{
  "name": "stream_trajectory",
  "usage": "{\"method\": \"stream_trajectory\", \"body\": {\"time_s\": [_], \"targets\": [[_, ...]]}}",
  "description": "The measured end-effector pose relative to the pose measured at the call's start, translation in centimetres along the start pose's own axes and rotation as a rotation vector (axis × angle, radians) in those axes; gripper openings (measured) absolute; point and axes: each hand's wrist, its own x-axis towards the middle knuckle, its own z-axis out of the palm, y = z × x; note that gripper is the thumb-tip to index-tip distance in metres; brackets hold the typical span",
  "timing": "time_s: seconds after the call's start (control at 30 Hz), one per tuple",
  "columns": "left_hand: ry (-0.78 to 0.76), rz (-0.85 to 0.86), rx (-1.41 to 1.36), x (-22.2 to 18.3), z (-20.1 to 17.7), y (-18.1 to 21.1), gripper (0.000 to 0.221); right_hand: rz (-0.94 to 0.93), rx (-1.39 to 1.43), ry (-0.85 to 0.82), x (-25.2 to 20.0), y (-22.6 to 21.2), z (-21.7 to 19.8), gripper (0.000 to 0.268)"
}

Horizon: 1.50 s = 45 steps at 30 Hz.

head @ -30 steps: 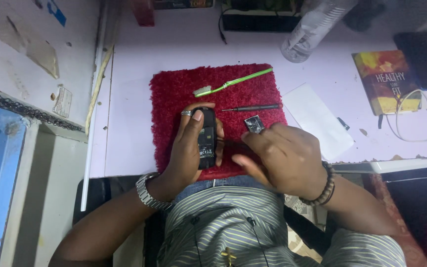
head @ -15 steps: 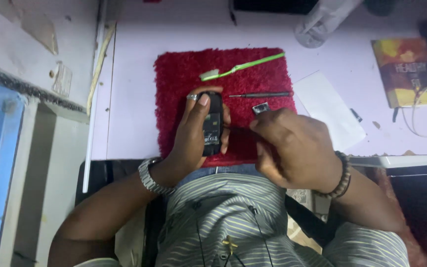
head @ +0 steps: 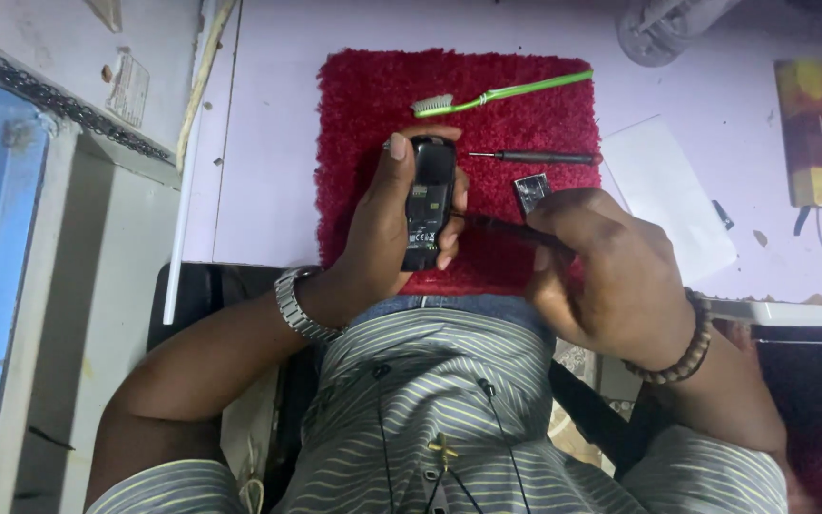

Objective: Disassembling a mobile phone to access internal components using a screwdriver and prying tools

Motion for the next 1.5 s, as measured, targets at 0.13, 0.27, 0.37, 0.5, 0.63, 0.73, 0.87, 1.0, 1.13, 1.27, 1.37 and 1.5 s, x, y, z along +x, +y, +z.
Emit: {"method": "stream_trajectory", "body": {"time_s": [0.13, 0.27, 0.37, 0.5, 0.63, 0.73, 0.87, 1.0, 1.13, 1.27, 1.37, 1.5], "targets": [[0.0, 0.009, 0.043, 0.0, 0.0, 0.1, 0.064, -0.005, -0.359, 0.052, 0.5, -0.8, -0.1, 0.054], [-0.019, 0.021, 0.031, -0.2, 0.1, 0.2, 0.062, -0.121, -0.195, 0.1, 0.0, -0.3, -0.1, 0.018], [-0.014, 0.008, 0.034, -0.2, 0.1, 0.3, 0.062, 0.012, -0.189, 0.002, -0.4, -0.1, 0.0, 0.018], [-0.007, 0.011, 0.034, -0.2, 0.2, 0.3, 0.06, 0.015, -0.182, 0.024, -0.7, 0.0, -0.1, 0.02], [-0.015, 0.007, 0.032, -0.2, 0.0, 0.3, 0.062, -0.001, -0.188, 0.046, -0.9, 0.1, -0.3, 0.018], [-0.039, 0.013, 0.034, 0.0, -0.3, 0.2, 0.063, -0.035, -0.228, 0.076, -0.8, 0.0, -0.5, 0.017], [-0.087, 0.079, 0.345, -0.3, 0.8, 2.0, 0.061, -0.032, -0.289, 0.129, -0.9, -0.6, -1.4, 0.017], [-0.37, 0.34, 1.238, 0.6, 1.2, 5.1, 0.051, -0.109, -0.366, 0.23, -1.5, 0.0, -2.2, 0.018], [-0.449, 0.338, 1.467, 1.5, 0.1, 4.1, 0.056, -0.018, -0.372, 0.208, -2.1, -0.2, -2.9, 0.015], [-0.445, 0.358, 1.53, 1.9, -0.2, 4.9, 0.055, 0.052, -0.407, 0.25, -3.2, 0.9, -2.8, 0.021], [-0.395, 0.116, 1.38, 2.1, 0.6, 6.1, 0.071, -0.082, -0.155, 0.429, -2.6, 1.1, -2.2, 0.021], [-0.4, 0.212, 1.398, 2.4, -1.0, 4.7, 0.136, -0.022, 0.093, 0.463, -0.8, -0.2, -2.0, 0.032]]}}
